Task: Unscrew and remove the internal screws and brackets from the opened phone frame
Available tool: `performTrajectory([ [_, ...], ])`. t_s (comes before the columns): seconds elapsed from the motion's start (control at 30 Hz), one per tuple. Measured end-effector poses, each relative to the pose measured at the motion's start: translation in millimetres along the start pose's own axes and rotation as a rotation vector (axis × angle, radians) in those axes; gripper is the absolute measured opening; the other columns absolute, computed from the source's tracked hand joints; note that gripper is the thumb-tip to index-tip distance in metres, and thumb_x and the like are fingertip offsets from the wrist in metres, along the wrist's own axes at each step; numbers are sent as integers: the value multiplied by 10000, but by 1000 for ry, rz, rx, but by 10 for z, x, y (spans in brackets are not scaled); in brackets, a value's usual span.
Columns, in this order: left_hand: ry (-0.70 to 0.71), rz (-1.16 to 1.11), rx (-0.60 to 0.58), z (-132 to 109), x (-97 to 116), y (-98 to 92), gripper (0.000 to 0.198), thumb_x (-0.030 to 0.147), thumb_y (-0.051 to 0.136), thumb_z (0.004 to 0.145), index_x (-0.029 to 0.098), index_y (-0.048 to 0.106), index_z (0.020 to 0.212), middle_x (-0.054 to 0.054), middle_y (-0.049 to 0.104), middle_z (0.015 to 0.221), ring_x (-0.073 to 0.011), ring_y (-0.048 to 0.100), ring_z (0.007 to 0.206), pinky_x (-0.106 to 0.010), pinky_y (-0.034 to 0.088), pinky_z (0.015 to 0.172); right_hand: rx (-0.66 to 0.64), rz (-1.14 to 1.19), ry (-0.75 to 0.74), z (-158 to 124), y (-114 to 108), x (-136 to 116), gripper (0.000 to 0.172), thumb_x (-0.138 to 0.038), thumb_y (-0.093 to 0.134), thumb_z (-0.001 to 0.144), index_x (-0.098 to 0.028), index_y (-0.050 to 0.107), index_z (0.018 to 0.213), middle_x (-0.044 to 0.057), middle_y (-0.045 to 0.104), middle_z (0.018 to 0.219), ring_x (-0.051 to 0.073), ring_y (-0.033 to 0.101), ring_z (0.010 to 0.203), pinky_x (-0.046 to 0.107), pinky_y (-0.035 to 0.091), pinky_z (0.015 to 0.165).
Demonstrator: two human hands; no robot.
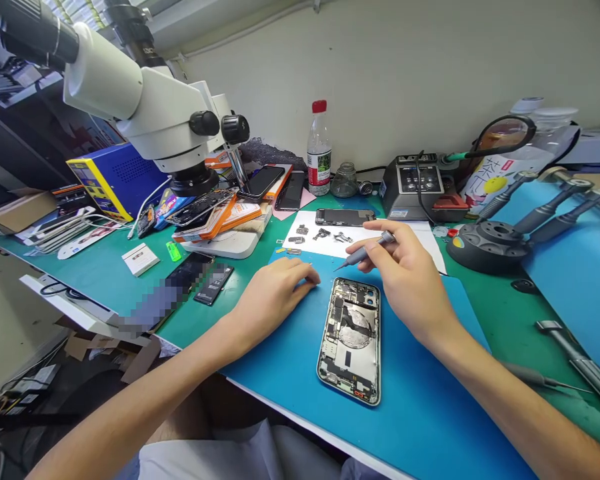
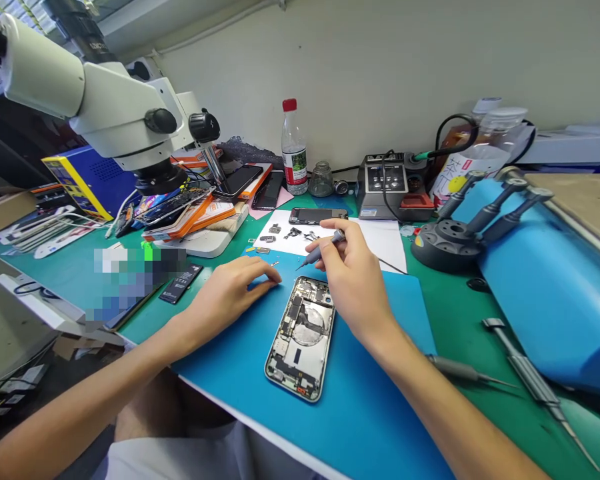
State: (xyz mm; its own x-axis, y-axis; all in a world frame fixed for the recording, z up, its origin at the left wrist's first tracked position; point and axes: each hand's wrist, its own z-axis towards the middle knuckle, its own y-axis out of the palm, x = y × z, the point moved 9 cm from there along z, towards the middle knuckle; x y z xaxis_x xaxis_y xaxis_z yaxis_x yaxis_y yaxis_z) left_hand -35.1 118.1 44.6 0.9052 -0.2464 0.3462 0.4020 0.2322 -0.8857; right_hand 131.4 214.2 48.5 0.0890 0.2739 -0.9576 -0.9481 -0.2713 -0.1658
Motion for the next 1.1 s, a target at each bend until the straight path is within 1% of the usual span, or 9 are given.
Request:
performTrajectory([
  [0.1,-8,-20,34,-70,9,-47,86,158,766,1026,230,743,1070,0,814,1083,-223,755,1027,-352,579,927,-29,-35,-23,-12,31,-14,324,-446,625,1035,-268,625,1305,51,824,1041,227,734,871,421,578,849],
  [0.23,-24,-39,92,-160,8,-136,108,138,767,1024,237,736,1057,15,817,1090,-202,764,1044,-321,573,927,-58,-71,-39,-26,68,-14,332,-458,610,1047,-276,620,1324,52,819,1055,246,751,927,436,579,859],
  [0.37,-53,-4,121,-246,-37,-178,97,142,738,1043,231,752,1080,2,810,1095,-207,750,1008,-332,568,887,-37,-103,-45,-24,53,-11,348,-476,592,1059,-287,614,1351,58,820,1099,258,753,963,460,574,895],
  [0.47,-55,42,102,-283,-59,-134,70,205,741,1052,235,787,1094,-11,794,1090,-223,728,996,-350,564,864,-9,-121,-37,-12,8,-4,369,-483,586,1058,-284,606,1368,67,821,1107,257,746,944,460,576,889],
  [0.6,-22,98,51,-262,-40,-46,177,239,690,1087,274,823,1198,-29,769,1105,-223,713,988,-345,563,844,6,-148,-19,0,-31,13,391,-485,580,1055,-276,599,1385,75,822,1102,249,733,900,454,584,875],
  [0.7,-5,121,25,-212,-27,-17,206,248,662,1102,282,829,1217,-35,766,1111,-221,712,972,-342,562,831,5,-159,-8,3,-28,28,408,-497,576,1055,-276,592,1397,77,820,1104,245,727,868,459,591,873],
  [0.83,-16,103,31,-161,-44,-9,179,261,660,1105,274,823,1178,-25,779,1091,-216,730,981,-329,563,833,-10,-143,3,0,-1,48,412,-504,581,1052,-278,585,1397,75,816,1105,243,727,855,463,600,869],
  [1.0,-79,24,79,-175,-109,-25,78,234,693,1081,249,767,1102,-7,807,1096,-216,761,1013,-327,580,863,-26,-147,-1,-7,25,79,414,-511,568,1064,-290,572,1415,74,813,1126,247,724,876,480,598,888],
  [1.1,-123,-31,106,-201,-159,-70,36,212,734,1051,247,730,1045,14,825,1054,-204,779,957,-312,586,834,-27,-163,1,-7,35,107,423,-523,562,1067,-296,570,1424,76,813,1131,262,738,917,496,595,899],
])
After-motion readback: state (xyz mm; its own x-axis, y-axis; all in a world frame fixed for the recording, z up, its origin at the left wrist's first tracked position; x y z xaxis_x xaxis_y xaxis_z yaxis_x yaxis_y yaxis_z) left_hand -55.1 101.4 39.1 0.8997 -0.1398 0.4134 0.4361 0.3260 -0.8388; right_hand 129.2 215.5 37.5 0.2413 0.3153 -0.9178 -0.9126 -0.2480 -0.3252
